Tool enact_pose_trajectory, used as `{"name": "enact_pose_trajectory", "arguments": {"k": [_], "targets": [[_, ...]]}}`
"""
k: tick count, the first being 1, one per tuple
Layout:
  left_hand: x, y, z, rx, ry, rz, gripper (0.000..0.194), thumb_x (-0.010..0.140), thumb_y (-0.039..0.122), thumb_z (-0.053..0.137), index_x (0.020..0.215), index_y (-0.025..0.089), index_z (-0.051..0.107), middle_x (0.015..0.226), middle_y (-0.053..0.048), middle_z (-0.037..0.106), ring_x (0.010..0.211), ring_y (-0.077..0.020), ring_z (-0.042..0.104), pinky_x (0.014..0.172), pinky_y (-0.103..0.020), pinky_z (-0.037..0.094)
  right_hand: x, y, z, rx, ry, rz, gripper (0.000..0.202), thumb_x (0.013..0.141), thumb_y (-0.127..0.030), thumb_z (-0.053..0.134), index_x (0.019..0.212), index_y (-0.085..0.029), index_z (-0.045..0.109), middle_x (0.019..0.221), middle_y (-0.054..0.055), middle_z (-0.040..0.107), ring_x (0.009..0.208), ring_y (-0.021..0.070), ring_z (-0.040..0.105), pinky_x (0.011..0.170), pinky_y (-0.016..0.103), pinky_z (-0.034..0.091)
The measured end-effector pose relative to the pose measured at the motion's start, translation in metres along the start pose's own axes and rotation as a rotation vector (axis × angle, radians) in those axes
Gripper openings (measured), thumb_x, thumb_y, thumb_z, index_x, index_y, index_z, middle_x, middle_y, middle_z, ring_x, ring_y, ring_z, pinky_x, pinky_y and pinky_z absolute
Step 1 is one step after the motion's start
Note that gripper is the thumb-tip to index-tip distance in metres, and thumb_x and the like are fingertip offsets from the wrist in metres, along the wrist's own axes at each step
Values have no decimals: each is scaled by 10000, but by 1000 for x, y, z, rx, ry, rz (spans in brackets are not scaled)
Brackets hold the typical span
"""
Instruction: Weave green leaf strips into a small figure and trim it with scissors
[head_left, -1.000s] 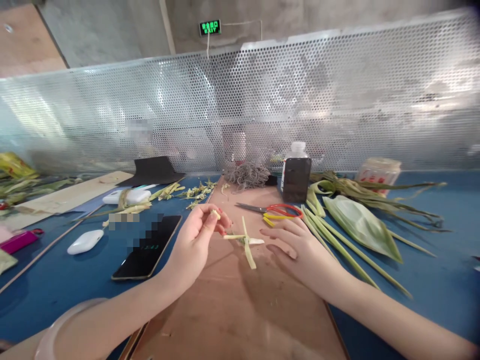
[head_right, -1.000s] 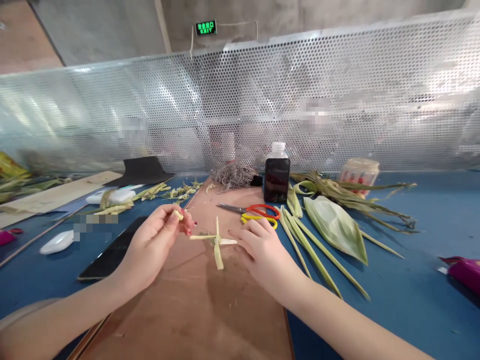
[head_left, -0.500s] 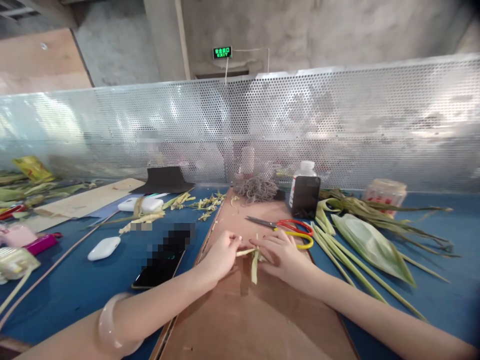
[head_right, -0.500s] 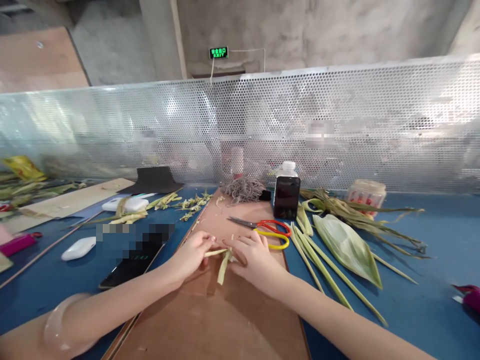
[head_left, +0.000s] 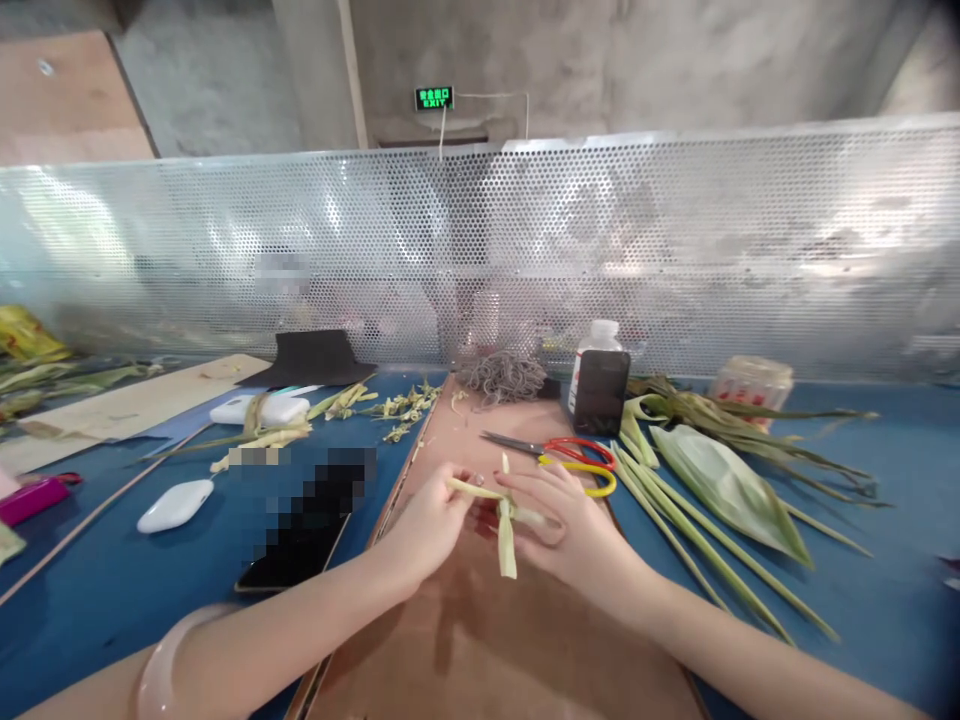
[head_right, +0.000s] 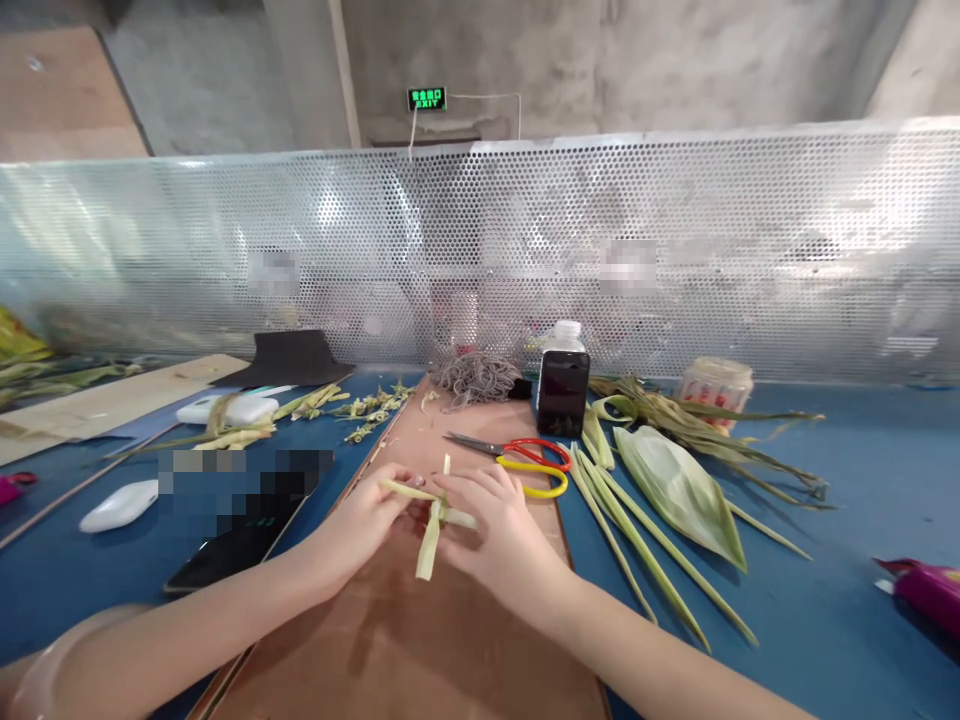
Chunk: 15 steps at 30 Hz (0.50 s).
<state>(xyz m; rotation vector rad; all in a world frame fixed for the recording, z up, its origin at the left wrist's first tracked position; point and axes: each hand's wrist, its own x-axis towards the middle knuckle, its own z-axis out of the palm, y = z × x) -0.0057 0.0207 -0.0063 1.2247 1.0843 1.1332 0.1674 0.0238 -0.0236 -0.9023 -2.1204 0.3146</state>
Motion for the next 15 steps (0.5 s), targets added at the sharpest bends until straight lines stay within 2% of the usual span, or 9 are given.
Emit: {"name": "enact_pose_trajectory", "arguments": {"k": [4,8,11,15], "targets": [[-4,-1,-3,97,7,26,29,831,161,527,821,179,507,749,-19,682,731,-182,688,674,-330,544,-4,-7,2,63,84,27,369,733,-191,644,1099,-232,618,1083,72,660,1032,253,559,930,467,415],[-5,-3,-3,109,-59,43,43,841,212,533,848,172,519,796,-39,697,757,-196,693,692,-346,544,-8,-12,-2,214,115,162,318,758,-257,661,1075,-243,630,1088,56,653,1057,232,556,968,437,395],[-6,-1,-2,119,-124,46,122,869,269,512,869,148,518,797,-63,698,699,-183,685,684,-343,536,-8,-14,-5,480,109,320,289,780,-316,653,1060,-246,634,1092,42,646,1030,206,577,923,364,438],[-9,2,-1,123,-149,29,190,891,333,481,888,143,494,812,-90,694,677,-184,676,673,-357,540,-3,-13,-7,881,91,479,203,768,-345,680,908,-200,650,890,20,673,859,173,610,820,299,472]]}}
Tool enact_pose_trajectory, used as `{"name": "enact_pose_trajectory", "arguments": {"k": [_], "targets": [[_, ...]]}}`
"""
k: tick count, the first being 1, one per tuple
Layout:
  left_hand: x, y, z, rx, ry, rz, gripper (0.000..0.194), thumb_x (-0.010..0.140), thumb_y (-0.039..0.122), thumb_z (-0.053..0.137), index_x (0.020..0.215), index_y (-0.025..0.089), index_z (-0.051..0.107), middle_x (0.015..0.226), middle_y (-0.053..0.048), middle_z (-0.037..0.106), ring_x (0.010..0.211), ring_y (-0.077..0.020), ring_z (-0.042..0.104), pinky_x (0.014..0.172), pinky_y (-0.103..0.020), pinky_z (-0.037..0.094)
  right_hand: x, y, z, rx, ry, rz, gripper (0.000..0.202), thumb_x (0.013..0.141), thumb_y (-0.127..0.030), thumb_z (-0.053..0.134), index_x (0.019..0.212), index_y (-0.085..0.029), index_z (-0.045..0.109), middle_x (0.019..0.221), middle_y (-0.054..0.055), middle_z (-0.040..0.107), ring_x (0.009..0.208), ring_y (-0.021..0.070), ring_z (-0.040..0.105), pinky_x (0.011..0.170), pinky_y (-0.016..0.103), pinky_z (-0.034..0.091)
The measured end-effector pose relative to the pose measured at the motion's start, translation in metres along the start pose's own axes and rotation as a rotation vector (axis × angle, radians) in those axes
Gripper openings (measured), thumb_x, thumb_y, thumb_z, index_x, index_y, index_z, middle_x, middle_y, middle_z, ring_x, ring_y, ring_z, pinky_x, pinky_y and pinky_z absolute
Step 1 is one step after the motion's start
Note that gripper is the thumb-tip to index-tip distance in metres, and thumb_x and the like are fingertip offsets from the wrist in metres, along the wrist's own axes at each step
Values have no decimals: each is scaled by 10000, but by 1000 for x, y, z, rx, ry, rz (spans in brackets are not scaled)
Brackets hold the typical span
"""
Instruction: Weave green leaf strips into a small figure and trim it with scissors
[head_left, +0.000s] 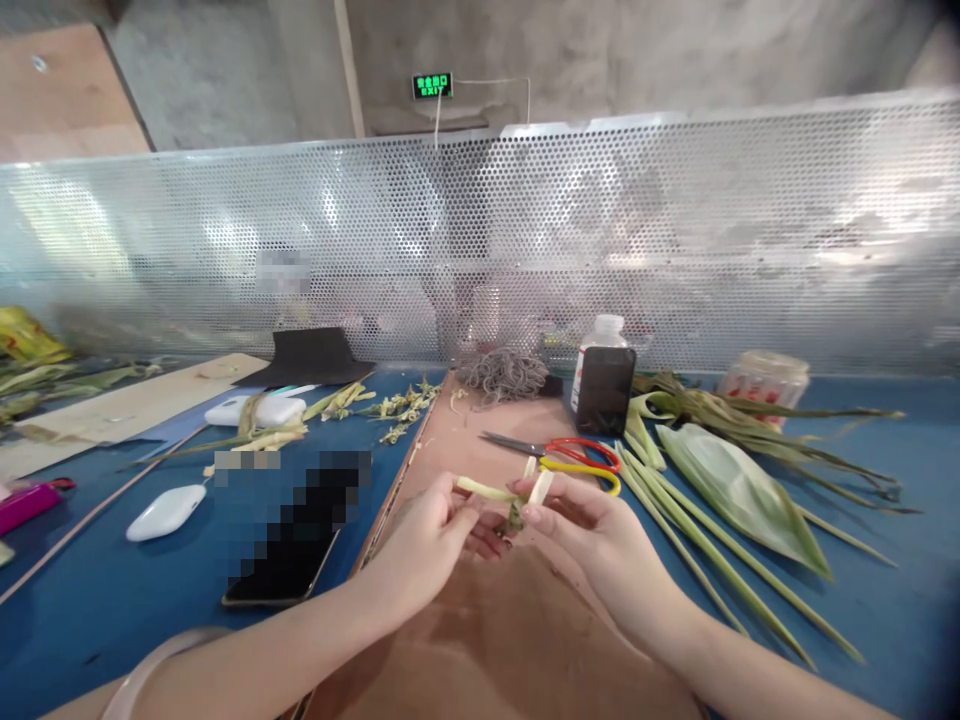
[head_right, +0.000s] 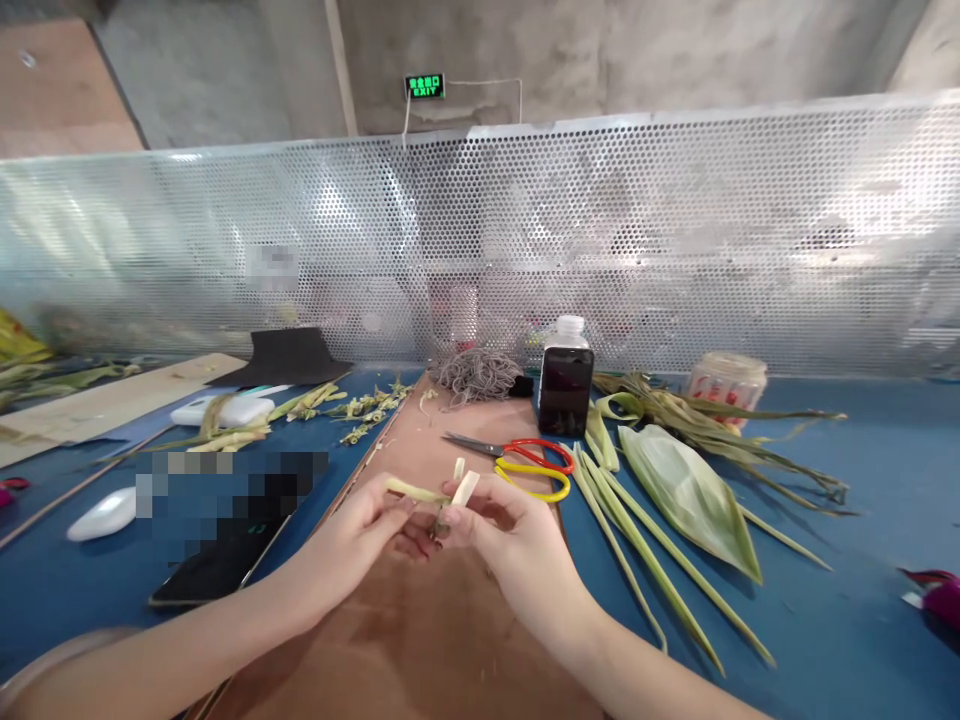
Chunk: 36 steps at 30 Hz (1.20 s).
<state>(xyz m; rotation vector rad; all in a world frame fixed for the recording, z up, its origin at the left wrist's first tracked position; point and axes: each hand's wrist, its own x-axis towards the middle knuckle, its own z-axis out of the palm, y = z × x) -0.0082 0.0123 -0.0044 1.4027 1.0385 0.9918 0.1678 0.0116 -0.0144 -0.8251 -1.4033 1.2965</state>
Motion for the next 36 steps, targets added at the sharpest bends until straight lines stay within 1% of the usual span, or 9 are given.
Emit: {"name": "enact_pose_trajectory", "arguments": {"k": [3,7,14,18,21,26,28,32,36], "targets": [[-2,0,0,27,-17,-3,221,888,366,480,909,147,490,832,-97,690,686,-195,678,673,-370,546,2,0,-1,153,-3,38,158,758,-325,697,774,-175,652,793,7,642,803,156,590,792,280,459],[-2,-2,-2,75,-22,4,228,889,378,473,920,153,478,852,-93,680,701,-203,684,689,-386,552,2,1,0,229,47,57,183,720,-319,731,699,-155,653,841,27,644,809,165,584,801,301,450],[-4,4,-2,149,-11,69,250,868,402,501,943,163,486,913,-83,647,685,-185,664,585,-319,527,3,3,-4,110,83,-31,156,730,-307,714,680,-171,657,817,19,658,806,160,594,795,290,456],[-2,9,-5,192,135,113,239,880,396,477,902,158,500,873,-60,629,643,-149,611,584,-288,483,5,3,-10,-253,88,-203,67,753,-248,692,812,-216,692,896,19,683,758,143,608,728,261,486],[0,11,-11,309,224,197,201,860,360,523,896,166,558,870,-45,633,775,-175,608,720,-312,468,5,5,-13,-487,15,-460,205,772,-170,669,965,-234,693,1014,41,680,862,164,624,772,279,505],[0,16,-21,566,319,547,97,891,269,495,884,198,561,1090,-52,604,1056,-190,540,931,-356,377,4,4,-20,-756,-109,-777,209,804,-139,644,1004,-193,670,991,67,695,908,182,622,824,321,517],[-1,17,-23,702,247,679,72,897,205,477,875,203,546,1070,-46,613,1054,-178,536,933,-356,372,5,3,-23,-801,-127,-816,207,826,-158,623,1029,-183,655,1001,76,690,914,182,621,824,330,523],[-2,14,-21,1021,-69,854,115,864,119,503,859,207,577,1100,-50,620,1049,-185,537,943,-379,343,5,2,-27,-860,-186,-841,229,876,-160,548,1093,-182,618,1071,85,659,991,181,606,846,327,526],[-4,10,-20,1259,-126,903,188,877,78,444,888,196,591,1065,-54,631,1016,-184,549,1003,-441,248,2,1,-29,-951,-268,-854,354,908,-126,473,1254,-197,501,1191,106,588,1096,188,564,911,350,504]]}}
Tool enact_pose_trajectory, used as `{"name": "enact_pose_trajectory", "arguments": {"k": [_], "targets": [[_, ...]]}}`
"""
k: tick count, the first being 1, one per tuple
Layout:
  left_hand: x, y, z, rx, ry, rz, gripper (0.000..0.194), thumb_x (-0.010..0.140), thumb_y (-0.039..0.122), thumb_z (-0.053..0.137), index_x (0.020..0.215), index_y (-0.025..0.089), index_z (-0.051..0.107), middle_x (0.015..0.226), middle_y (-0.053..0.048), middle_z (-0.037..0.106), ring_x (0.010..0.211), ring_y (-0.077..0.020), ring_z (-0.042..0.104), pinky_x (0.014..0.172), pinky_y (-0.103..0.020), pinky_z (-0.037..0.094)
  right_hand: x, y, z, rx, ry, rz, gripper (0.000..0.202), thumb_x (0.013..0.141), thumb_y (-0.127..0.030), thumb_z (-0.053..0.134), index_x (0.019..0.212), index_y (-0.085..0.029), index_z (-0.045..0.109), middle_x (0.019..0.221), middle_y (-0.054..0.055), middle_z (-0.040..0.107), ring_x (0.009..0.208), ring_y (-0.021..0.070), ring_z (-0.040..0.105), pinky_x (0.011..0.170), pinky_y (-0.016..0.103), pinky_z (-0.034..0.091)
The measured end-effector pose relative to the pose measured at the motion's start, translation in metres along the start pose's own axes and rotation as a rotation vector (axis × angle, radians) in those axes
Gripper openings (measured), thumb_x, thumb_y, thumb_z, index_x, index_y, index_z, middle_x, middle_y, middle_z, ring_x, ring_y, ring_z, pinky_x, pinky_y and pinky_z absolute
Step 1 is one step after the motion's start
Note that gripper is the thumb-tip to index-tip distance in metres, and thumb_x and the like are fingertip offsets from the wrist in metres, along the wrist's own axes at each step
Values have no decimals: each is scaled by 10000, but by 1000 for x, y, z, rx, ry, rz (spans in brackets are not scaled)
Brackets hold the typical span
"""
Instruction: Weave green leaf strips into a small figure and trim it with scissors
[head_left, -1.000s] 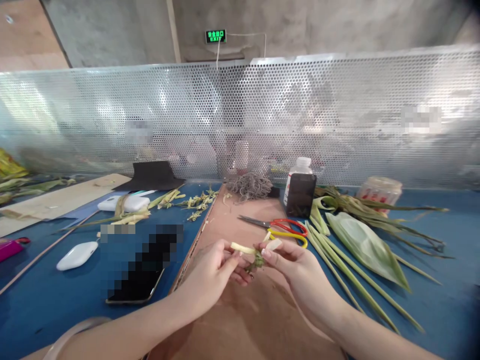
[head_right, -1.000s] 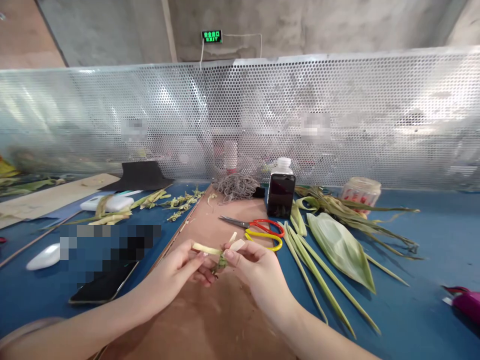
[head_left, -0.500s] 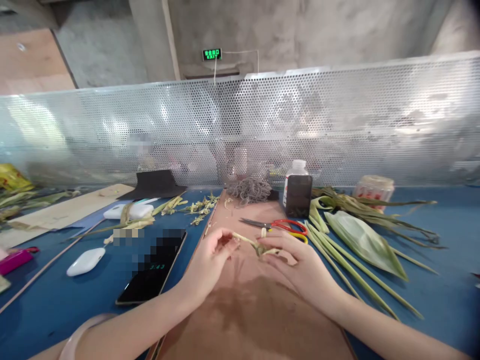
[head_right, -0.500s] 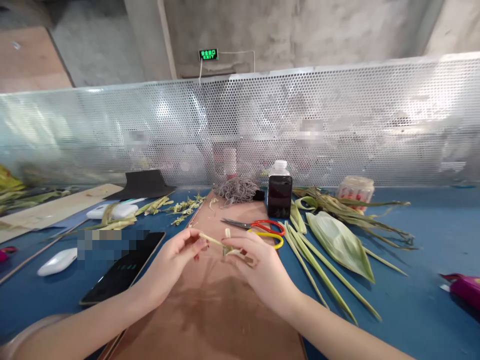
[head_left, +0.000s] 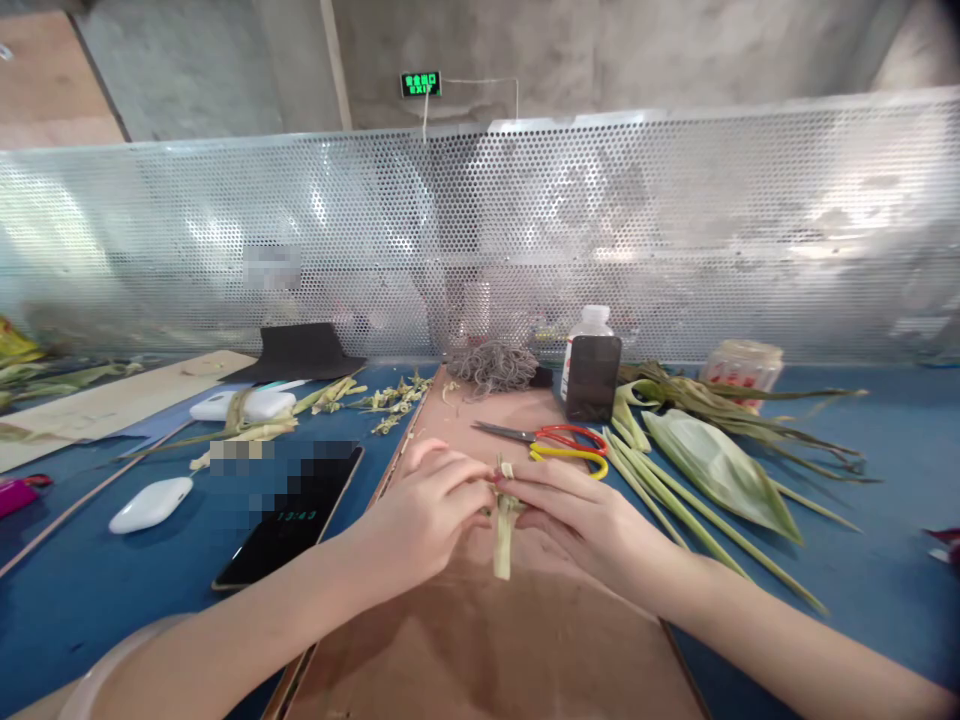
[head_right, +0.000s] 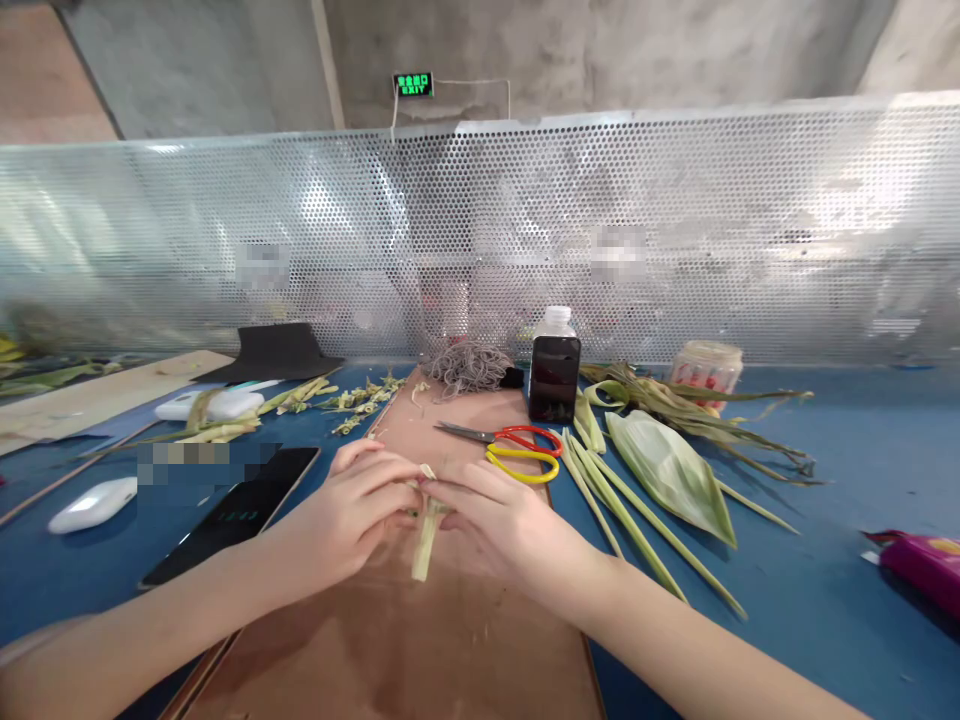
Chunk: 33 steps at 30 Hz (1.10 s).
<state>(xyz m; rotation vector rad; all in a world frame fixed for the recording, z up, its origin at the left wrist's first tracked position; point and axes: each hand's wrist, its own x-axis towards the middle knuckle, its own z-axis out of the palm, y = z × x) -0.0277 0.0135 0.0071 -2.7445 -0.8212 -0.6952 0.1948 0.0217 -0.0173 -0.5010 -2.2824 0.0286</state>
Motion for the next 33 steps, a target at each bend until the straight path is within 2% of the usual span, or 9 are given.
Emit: {"name": "enact_pose_trajectory", "arguments": {"k": [3,5,7,10,12,19,27,33], "targets": [[-2,2,1,77,-72,4,221,870,49,411,884,186,583,949,-34,649,955,-180,557,1042,-509,170,-1,-2,0,-16,-41,-2,404,909,-79,436,1295,-198,426,1245,123,529,1157,193,517,941,364,482],[-3,3,2,64,-91,-1,261,846,4,385,890,173,579,912,-36,646,919,-176,566,1047,-519,184,-1,-3,1,23,-16,58,388,899,-74,444,1269,-183,413,1236,135,511,1115,189,541,902,344,501],[-4,2,2,-14,-83,-16,293,826,-22,369,919,160,580,916,-49,645,901,-170,583,1023,-459,289,-2,-4,3,39,10,147,342,882,-90,474,1210,-175,427,1152,132,545,982,184,601,804,324,535],[-4,-2,3,-176,-79,-57,292,846,10,379,980,162,590,951,-56,654,869,-154,613,860,-311,463,-1,-4,5,-51,-15,210,199,876,-116,490,1064,-183,499,917,80,615,802,189,627,674,314,536],[-5,-3,3,-238,-90,-83,280,865,42,395,995,173,606,954,-50,663,845,-147,625,769,-263,497,0,-5,4,-140,-58,170,132,881,-123,487,988,-182,537,829,66,624,792,205,623,671,325,520],[-1,1,-2,-284,-113,-47,259,870,46,409,911,144,645,827,-37,680,757,-136,631,689,-231,494,1,-3,-2,-335,-198,1,127,905,-161,470,912,-131,593,774,73,615,702,199,569,640,327,465],[-2,-2,-3,-312,-126,-71,338,840,12,381,944,167,663,835,-31,710,746,-130,657,708,-230,510,1,-4,-8,-322,-136,-74,244,942,-157,377,895,-114,613,696,59,579,659,180,516,623,294,420],[-4,-1,-7,-279,-140,-95,385,810,-13,367,944,190,665,858,-15,712,783,-137,657,715,-236,504,-2,-1,-9,-342,-157,-65,249,948,-179,371,886,-124,606,698,59,573,679,183,527,625,288,407]]}}
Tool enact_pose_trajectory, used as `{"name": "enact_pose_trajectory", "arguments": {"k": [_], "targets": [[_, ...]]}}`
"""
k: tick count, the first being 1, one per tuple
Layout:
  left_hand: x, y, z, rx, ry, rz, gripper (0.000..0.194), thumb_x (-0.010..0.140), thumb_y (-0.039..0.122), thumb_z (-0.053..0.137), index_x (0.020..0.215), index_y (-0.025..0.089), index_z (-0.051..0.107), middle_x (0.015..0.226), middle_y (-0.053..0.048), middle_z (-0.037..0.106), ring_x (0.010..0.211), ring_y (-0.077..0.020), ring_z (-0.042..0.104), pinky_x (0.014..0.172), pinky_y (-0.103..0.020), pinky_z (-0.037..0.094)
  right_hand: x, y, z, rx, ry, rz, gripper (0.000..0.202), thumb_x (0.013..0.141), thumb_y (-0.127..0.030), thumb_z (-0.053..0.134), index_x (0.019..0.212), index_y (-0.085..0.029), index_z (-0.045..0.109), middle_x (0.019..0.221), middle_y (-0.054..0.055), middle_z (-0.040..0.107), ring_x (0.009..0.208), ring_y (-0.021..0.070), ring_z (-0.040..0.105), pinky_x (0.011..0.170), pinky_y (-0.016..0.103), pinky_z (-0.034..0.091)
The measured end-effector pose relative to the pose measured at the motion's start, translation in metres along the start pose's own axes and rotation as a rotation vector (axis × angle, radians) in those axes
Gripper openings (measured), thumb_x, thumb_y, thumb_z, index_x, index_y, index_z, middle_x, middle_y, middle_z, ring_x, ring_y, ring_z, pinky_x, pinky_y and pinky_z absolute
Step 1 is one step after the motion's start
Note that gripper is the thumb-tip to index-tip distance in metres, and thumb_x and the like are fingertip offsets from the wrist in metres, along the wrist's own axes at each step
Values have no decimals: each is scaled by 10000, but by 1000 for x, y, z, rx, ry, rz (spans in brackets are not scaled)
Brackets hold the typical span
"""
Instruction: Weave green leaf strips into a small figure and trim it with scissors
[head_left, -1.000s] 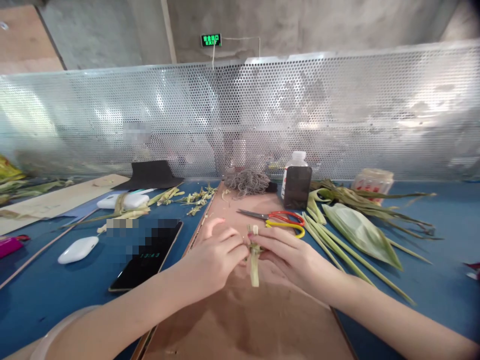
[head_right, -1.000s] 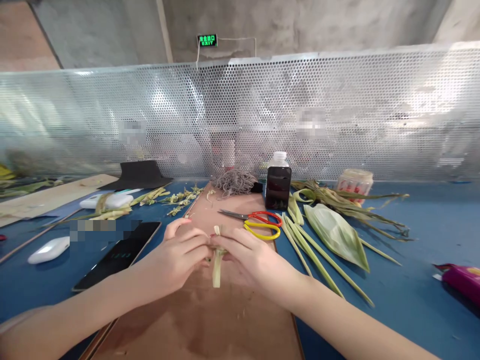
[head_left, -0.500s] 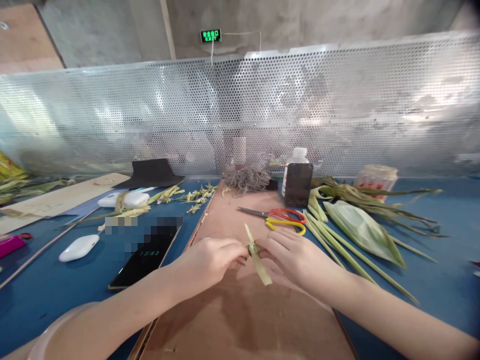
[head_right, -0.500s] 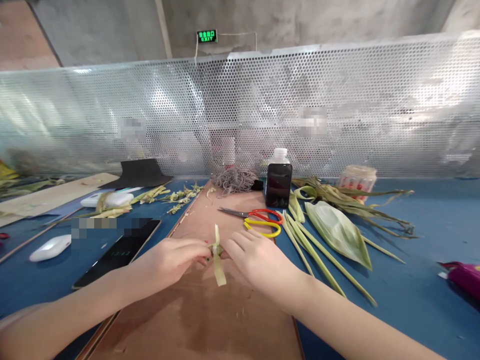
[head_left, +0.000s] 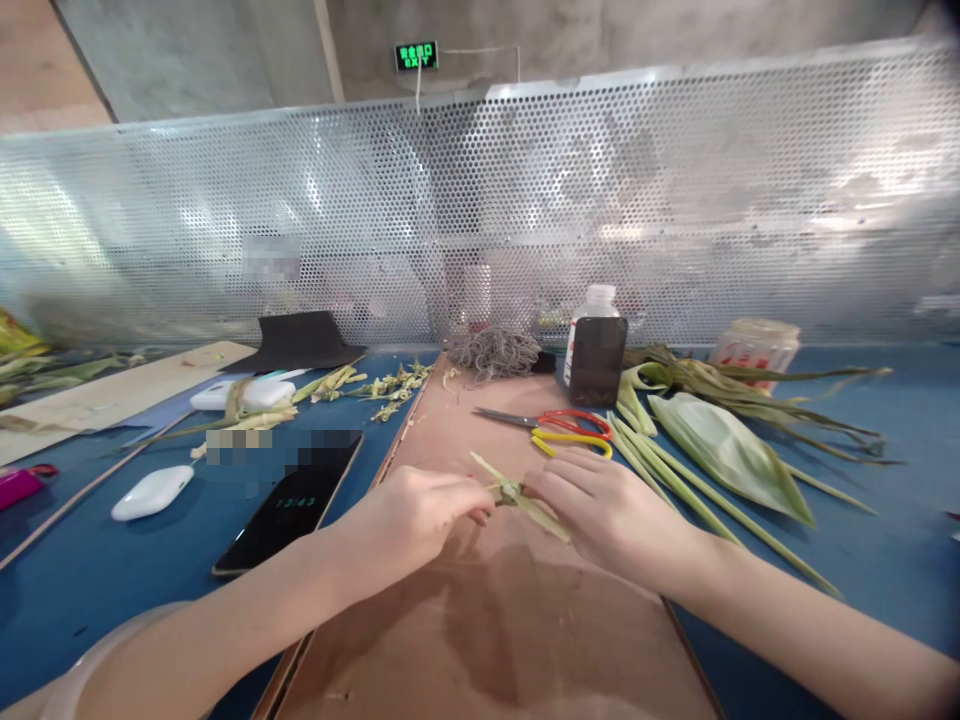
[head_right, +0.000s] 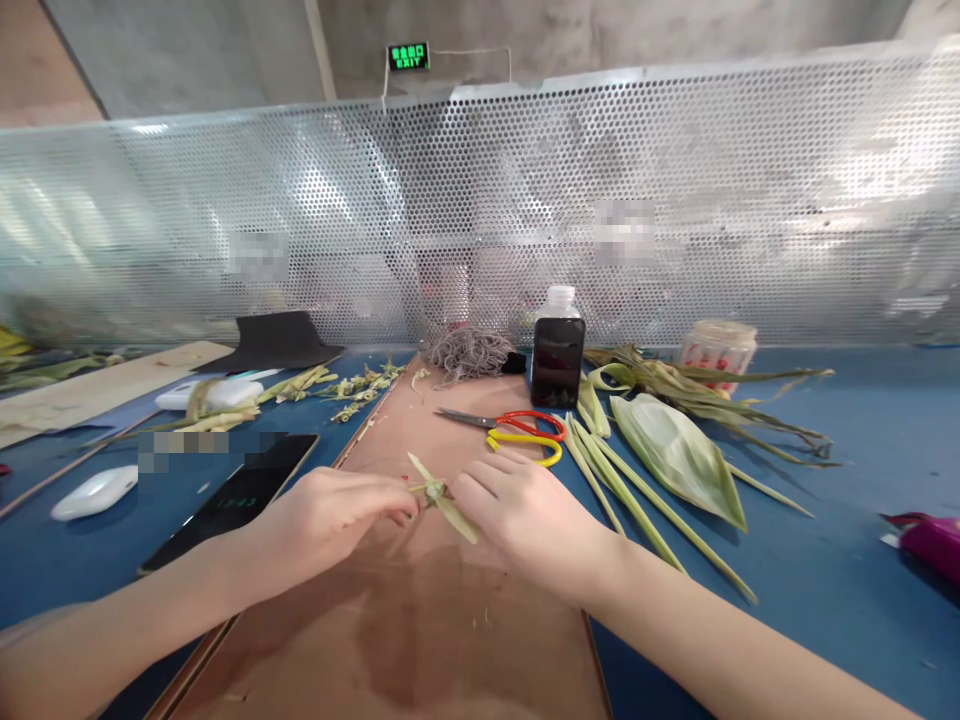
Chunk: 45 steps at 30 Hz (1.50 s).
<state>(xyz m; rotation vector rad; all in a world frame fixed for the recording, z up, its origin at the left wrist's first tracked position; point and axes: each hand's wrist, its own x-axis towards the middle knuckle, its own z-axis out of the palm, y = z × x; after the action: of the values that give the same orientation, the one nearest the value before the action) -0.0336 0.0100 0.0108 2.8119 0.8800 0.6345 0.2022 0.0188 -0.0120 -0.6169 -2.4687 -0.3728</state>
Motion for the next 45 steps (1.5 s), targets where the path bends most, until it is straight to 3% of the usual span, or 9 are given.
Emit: {"name": "enact_pose_trajectory", "arguments": {"k": [8,13,17,21,25,29,34,41,45], "targets": [[1,6,-2,-127,61,-112,349,771,1,427,877,196,697,816,-6,735,733,-140,675,705,-242,511,0,6,-4,-27,58,-58,301,943,-108,311,847,-114,597,682,65,565,688,176,534,645,289,431],[11,4,-4,-693,18,-461,76,781,228,628,766,197,696,809,-23,730,790,-167,668,765,-299,504,1,10,-8,-199,138,-171,287,948,-130,341,848,-129,611,668,53,599,655,159,548,674,291,452],[13,-2,-5,-1004,52,-526,41,739,248,685,731,209,689,1007,-51,693,994,-191,612,894,-368,450,2,10,-10,-205,188,-200,265,946,-130,354,900,-127,615,735,67,654,720,168,583,692,295,460],[12,-2,-1,-975,100,-498,95,756,309,672,774,225,714,1009,-54,662,960,-188,599,918,-404,430,1,11,-8,-169,178,-172,290,943,-114,338,894,-136,623,741,66,661,721,166,578,696,297,452],[11,1,0,-802,308,-511,114,744,333,689,760,224,720,1202,-86,570,1217,-256,434,918,-424,411,0,12,-6,-188,212,-113,292,929,-94,348,883,-138,633,767,85,665,775,181,586,708,308,438],[12,2,1,-1114,232,-518,107,703,331,725,712,228,698,1128,-50,600,841,-153,567,653,-280,453,3,7,-4,-151,172,-115,313,941,-113,340,827,-133,631,708,70,637,697,173,561,673,305,426],[11,4,5,-1398,59,-544,180,637,361,775,663,213,675,731,0,566,547,-79,390,474,-208,315,6,-2,2,-83,81,-126,304,950,-140,337,832,-142,618,667,40,585,626,154,527,597,280,408],[15,6,5,-1468,252,-612,177,637,261,787,635,153,647,619,29,505,500,-51,312,448,-204,244,4,-13,1,-286,365,-9,238,873,-190,544,1106,-146,558,1065,130,639,981,241,532,797,369,431],[15,4,7,-1491,297,-597,152,668,245,769,645,145,657,610,33,491,497,-49,294,449,-200,232,7,-17,3,-313,292,-56,162,889,-249,535,999,-145,594,945,89,677,909,234,540,746,362,395]]}}
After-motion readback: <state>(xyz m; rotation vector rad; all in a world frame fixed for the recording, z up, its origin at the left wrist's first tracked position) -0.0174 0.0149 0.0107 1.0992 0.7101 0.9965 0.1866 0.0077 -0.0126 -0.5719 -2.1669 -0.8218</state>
